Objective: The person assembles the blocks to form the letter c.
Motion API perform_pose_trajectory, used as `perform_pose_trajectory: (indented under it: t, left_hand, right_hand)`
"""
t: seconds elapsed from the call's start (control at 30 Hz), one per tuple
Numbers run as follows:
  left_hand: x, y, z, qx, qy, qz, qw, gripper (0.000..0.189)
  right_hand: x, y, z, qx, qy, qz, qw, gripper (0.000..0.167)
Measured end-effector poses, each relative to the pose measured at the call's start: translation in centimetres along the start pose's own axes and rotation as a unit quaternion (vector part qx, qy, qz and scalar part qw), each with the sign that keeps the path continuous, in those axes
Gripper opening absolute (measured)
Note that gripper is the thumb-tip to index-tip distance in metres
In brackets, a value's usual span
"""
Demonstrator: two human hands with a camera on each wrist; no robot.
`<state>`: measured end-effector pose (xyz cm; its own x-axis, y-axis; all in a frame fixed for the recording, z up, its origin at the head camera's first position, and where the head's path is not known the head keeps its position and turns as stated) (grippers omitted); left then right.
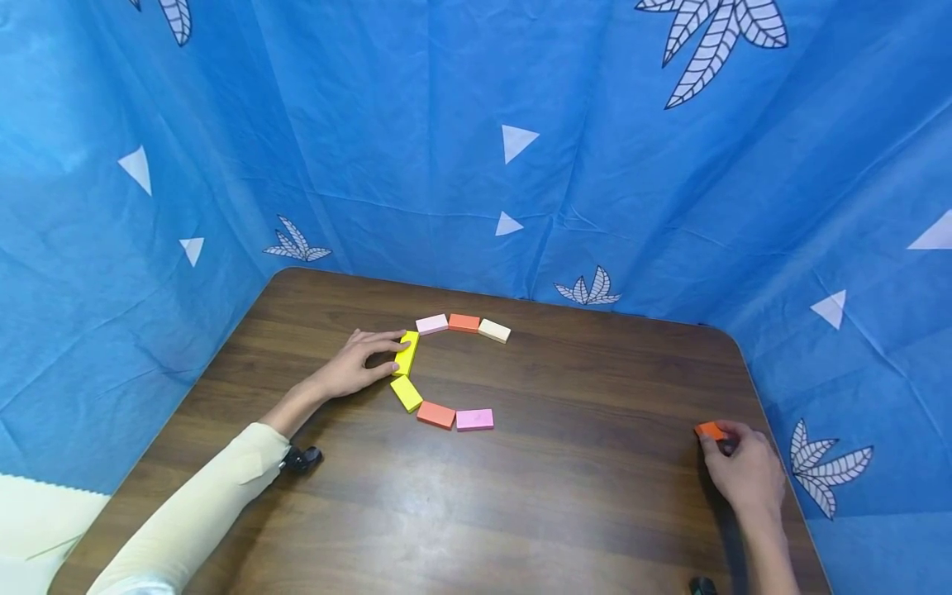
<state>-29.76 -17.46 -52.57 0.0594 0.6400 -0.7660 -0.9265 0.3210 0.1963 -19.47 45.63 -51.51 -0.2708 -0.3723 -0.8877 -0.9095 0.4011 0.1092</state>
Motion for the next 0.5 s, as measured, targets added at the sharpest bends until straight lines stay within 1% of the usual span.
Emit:
perform_pose_trajectory:
  t: [0.13,0.3,0.5]
  left_hand:
    - [0.0,0.0,0.0,0.0,-0.001,0.002,1.0,0.046]
    - [0.0,0.0,0.1,-0.004,0.0,0.0,1.0,0.045]
    - [-0.1,0.0,0.1,-0.003,0.002,0.001,1.0,0.045]
  right_hand:
    - [0.2,-0.2,-1.0,-0.016,0.0,0.005,0.9999,0.048]
    - [0.8,-0.6,-2.8,-0.051,0.008,0.007,0.9986,0.045]
    - [1.3,-0.8,-4.8,-0.072,0.022,0.012,0.9971,0.043]
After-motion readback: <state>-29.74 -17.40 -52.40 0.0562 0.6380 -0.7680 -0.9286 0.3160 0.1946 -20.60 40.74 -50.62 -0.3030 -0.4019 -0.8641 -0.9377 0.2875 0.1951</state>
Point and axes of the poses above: each hand's wrist, its own y-axis towards the middle knuckle, its own x-axis out of the palm, z = x × y, the point moved 8 cm from there along y, towards the middle knuckle, and after that the axes turned 10 degrees about z, right-handed, at the moved point
